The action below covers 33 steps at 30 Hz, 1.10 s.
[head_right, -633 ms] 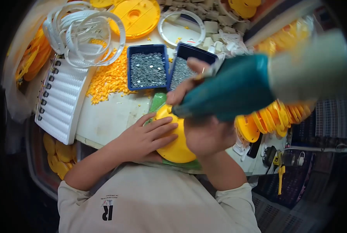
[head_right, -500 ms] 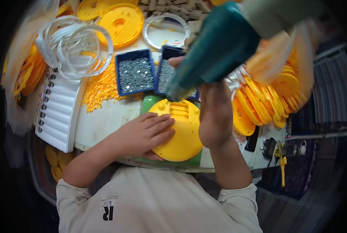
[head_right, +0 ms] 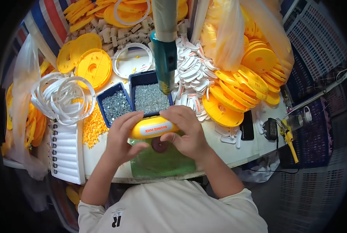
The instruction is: Assembling yellow plastic toy components by inserting small screws and using a pneumatic screwdriver.
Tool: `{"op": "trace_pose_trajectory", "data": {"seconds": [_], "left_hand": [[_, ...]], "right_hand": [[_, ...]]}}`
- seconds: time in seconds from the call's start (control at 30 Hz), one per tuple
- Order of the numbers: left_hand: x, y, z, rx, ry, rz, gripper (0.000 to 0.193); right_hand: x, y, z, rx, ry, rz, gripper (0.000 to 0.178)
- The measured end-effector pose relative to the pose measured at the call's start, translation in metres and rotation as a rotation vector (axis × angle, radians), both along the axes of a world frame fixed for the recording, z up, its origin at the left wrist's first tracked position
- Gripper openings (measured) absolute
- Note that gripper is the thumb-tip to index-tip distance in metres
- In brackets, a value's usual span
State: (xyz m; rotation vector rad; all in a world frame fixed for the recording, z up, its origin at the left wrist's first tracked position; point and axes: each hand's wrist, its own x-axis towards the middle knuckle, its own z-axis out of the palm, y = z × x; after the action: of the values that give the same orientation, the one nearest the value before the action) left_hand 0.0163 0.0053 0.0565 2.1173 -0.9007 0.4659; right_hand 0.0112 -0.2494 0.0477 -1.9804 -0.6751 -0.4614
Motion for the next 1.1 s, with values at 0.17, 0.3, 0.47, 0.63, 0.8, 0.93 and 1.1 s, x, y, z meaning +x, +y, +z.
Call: {"op": "trace_pose_trajectory", "data": {"seconds": [0.17,0.3,0.47,0.63,0.8,0.93,1.1], "left_hand": [[-0.009,-0.005,-0.007,0.016,-0.160,0.078,0.060],[-0.045,0.008,-0.011,0.013,-0.215,-0.034,0.043],[-0.104,0.015,-0.037,0.106,-0.297,-0.197,0.026],[-0.125,0.017,-0.052,0.121,-0.226,-0.172,0.024],[-0.130,0.021,-0.053,0.122,-0.205,-0.180,0.022],[-0.132,0.024,-0.053,0.124,-0.201,-0.172,0.022],[-0.131,0.023,-0.054,0.107,-0.199,-0.181,0.023]], "right_hand": [[-0.009,0.008,0.005,-0.035,-0.146,-0.051,0.062],[-0.033,-0.011,0.021,0.063,0.048,0.254,0.058],[-0.041,-0.028,-0.004,0.072,0.270,0.173,0.069],[-0.044,-0.017,-0.028,-0.178,0.394,0.263,0.050],[-0.039,-0.013,-0.020,-0.330,0.430,0.399,0.042],[-0.038,-0.010,-0.018,-0.301,0.451,0.442,0.042],[-0.033,-0.006,-0.021,-0.412,0.509,0.275,0.045]]}}
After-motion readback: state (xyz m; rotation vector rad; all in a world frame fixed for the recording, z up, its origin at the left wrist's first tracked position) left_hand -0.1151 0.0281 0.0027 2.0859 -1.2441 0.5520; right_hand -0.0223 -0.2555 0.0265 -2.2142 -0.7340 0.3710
